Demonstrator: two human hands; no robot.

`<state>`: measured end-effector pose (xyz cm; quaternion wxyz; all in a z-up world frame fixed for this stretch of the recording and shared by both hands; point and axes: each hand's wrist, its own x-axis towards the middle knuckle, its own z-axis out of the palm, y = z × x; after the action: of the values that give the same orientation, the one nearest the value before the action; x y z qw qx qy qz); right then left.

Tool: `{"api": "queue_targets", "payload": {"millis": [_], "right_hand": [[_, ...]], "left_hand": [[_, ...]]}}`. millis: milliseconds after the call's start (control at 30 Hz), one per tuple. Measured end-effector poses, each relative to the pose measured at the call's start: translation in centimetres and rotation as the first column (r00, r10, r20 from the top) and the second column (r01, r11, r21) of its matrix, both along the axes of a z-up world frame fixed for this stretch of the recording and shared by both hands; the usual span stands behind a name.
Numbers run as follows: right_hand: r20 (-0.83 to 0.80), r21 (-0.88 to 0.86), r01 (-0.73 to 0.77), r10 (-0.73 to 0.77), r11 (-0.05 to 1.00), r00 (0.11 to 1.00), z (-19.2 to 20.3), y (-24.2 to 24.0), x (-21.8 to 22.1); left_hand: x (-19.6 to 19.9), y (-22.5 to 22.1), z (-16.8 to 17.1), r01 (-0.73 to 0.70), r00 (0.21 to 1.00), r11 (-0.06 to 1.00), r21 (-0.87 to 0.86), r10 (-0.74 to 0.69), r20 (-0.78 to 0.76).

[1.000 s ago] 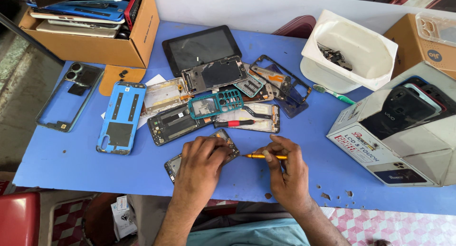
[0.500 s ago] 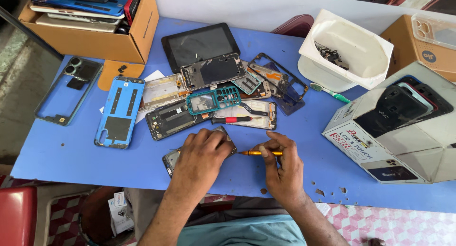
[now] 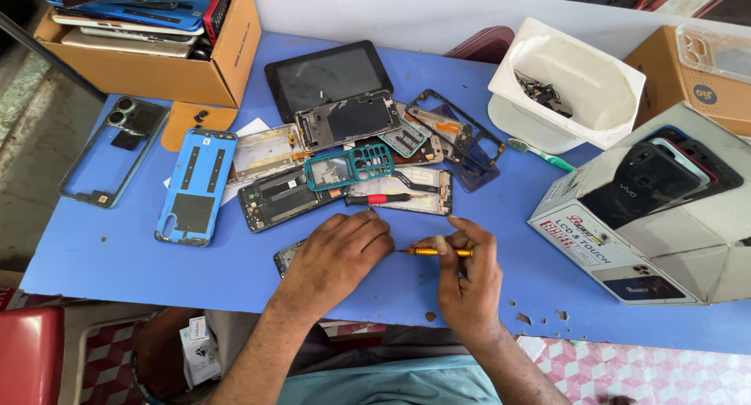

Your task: The person uses a screwdriver to remove screws from the internal components of a disassembled smartphone. They then set the device aside and pick up another smartphone to continue the repair process.

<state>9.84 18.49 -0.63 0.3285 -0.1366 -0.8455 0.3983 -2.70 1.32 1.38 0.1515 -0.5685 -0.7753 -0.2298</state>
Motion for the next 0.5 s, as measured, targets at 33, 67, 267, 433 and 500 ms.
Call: {"api": "queue_targets", "payload": {"millis": [33,67,267,433,500], "right_hand": [[-0.003,-0.009,-0.014,0.014,1.0,1.0,-0.1,0.05,0.02],[-0.005,-0.018,-0.027,0.027,0.999,1.0,-0.17,0.08,0.04],[-0.055,0.024,-0.077,0.078,0.997,0.995,-0.18,0.0,0.04],[-0.006,-0.019,-0.036,0.036,0.999,0.999,0.01,-0.06,0.14],[-0.001,-0.06,-0.026,0.026,0.998,1.0,0.13,-0.11,0.21]], "left_hand": [[0.0,0.03,0.0,-0.004,1.0,1.0,0.01,0.004,-0.008],[0.02,0.05,0.02,-0.007,1.0,1.0,0.02,0.007,-0.016],[0.14,0.04,0.35,-0.012,1.0,1.0,-0.007,0.012,-0.007],[0.17,0.26,0.27,-0.018,0.999,1.0,-0.011,0.018,-0.03],[0.27,0.28,0.3,-0.025,0.999,1.0,-0.004,0.025,-0.033]]}}
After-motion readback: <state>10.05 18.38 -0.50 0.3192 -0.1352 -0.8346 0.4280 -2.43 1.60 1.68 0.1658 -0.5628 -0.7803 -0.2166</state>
